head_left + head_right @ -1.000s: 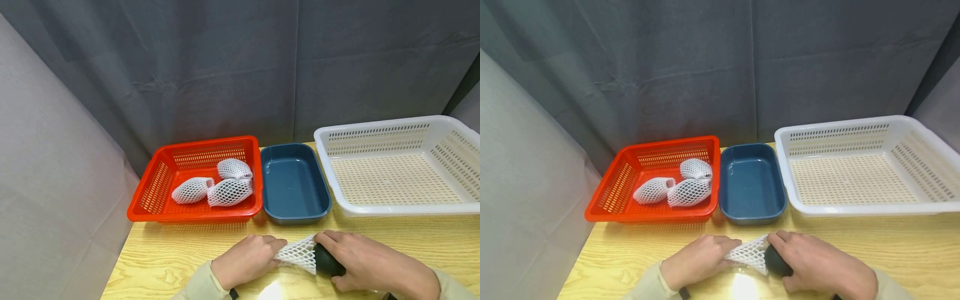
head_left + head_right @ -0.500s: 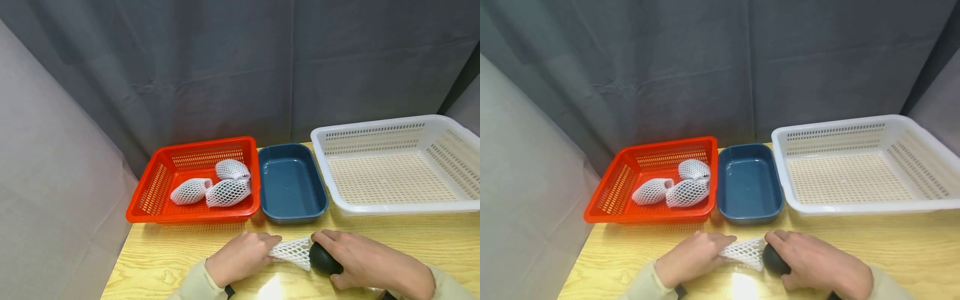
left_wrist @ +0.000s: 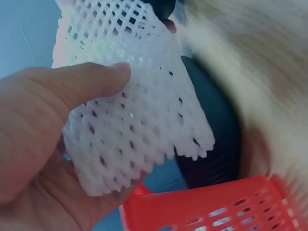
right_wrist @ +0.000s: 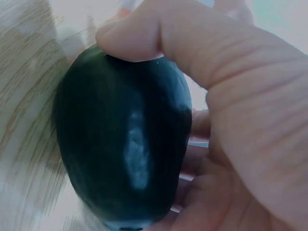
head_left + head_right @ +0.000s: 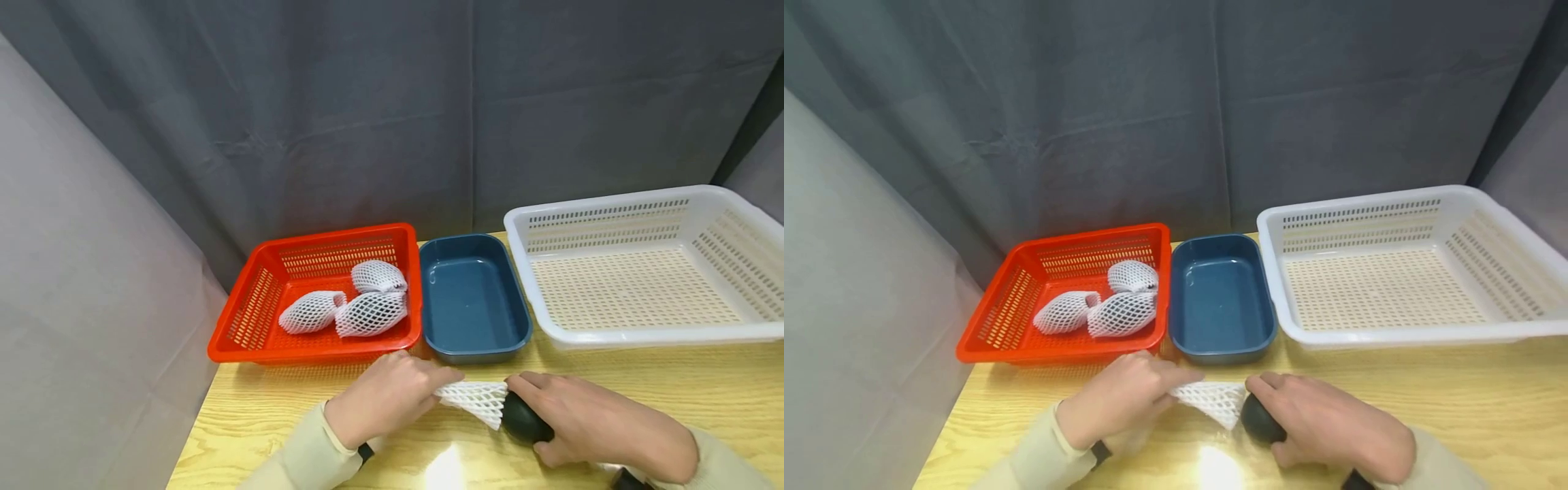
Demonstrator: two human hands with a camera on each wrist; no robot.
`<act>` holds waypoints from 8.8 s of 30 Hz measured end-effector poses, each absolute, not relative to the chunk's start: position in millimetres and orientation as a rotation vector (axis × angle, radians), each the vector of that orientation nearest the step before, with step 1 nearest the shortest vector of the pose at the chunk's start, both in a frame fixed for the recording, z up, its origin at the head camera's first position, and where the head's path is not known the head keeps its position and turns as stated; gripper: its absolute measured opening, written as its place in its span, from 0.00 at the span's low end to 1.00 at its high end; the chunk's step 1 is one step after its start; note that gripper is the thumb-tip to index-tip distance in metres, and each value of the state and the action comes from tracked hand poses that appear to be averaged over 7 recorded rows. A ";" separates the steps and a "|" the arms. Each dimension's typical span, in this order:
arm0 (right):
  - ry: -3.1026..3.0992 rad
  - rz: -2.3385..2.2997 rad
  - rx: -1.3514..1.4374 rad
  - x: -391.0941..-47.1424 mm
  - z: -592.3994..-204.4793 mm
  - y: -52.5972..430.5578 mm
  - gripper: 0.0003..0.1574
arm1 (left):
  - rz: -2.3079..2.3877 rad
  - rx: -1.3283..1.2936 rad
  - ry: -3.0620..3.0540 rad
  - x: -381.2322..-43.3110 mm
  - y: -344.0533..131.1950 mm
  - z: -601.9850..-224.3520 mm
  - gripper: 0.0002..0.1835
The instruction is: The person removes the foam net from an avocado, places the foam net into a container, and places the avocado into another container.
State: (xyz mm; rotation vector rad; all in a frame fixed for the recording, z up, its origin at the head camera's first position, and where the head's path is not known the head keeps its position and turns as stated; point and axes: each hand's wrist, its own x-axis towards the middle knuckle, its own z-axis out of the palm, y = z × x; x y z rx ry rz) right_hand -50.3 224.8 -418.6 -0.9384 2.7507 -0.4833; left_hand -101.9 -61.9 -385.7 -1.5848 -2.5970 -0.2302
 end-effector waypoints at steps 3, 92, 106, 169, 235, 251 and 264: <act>2.749 -0.454 -0.928 -51.3 -418.0 224.6 0.37 | -0.183 -1.592 -2.575 -103.4 -59.5 -377.9 0.19; 2.696 -0.457 -0.914 -52.5 -406.4 224.3 0.36 | 0.149 -1.122 -3.076 -260.9 55.3 -318.4 0.16; 2.684 -0.457 -0.894 -51.0 -407.7 223.5 0.37 | 0.108 -1.008 -3.130 -266.7 70.9 -354.0 0.19; 2.692 -0.482 -0.933 -50.9 -404.7 224.1 0.36 | 0.124 -0.982 -3.318 -241.7 65.0 -358.4 0.27; 2.750 -0.490 -0.950 -52.6 -411.7 232.7 0.39 | 0.067 -1.377 -2.963 -177.9 22.4 -322.5 0.21; 2.762 -0.402 -0.924 -55.2 -413.4 239.9 0.49 | 0.033 -1.524 -2.814 -141.2 18.3 -326.7 0.20; 2.733 -0.414 -0.884 -57.9 -411.0 239.0 0.46 | -0.038 -1.587 -2.714 -114.7 8.2 -346.1 0.23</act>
